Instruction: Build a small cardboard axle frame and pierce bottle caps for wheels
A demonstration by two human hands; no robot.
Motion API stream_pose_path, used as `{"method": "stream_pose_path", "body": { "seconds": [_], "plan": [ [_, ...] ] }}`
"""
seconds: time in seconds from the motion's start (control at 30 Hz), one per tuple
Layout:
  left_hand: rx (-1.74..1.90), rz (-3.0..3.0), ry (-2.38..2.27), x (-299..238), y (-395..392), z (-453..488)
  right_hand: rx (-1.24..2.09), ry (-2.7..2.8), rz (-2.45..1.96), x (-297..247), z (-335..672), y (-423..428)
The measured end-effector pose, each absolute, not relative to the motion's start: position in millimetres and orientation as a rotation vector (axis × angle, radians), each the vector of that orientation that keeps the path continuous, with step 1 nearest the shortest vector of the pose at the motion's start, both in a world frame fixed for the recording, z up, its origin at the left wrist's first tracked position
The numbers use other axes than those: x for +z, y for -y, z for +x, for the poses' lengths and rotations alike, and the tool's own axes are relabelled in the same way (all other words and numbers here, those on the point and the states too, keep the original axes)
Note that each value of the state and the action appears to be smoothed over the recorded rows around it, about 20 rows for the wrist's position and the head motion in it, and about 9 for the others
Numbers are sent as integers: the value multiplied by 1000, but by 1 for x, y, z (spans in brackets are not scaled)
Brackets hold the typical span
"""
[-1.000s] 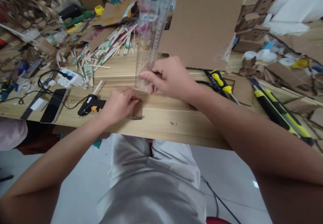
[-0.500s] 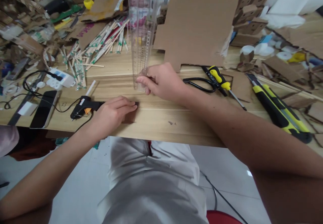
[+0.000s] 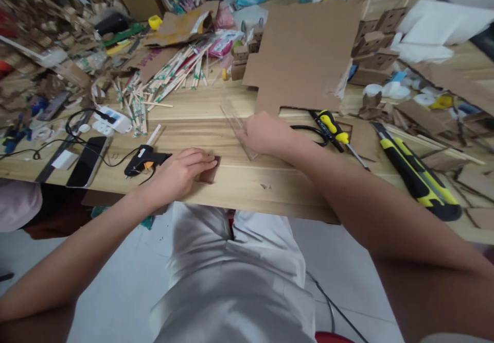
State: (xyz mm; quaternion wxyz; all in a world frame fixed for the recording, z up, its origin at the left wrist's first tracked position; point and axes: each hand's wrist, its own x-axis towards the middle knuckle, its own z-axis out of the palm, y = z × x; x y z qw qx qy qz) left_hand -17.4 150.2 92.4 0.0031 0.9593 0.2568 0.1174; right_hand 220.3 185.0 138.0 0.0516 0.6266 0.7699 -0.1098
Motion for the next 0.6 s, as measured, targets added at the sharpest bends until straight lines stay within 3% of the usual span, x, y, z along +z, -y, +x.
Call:
{"method": "stream_pose_path", "body": {
  "seconds": [0.17,0.33,0.6],
  "plan": [
    [356,3050,-871,96,-142,-16,-74,-2500,1860,144,210,-167],
    [347,3037,-900,93,-138,-20,-595,-2956,1199,128,196,-170],
    [782,2826,-1047,59,-120,-25,-712,-2918,1449,110,192,-172]
  ]
}}
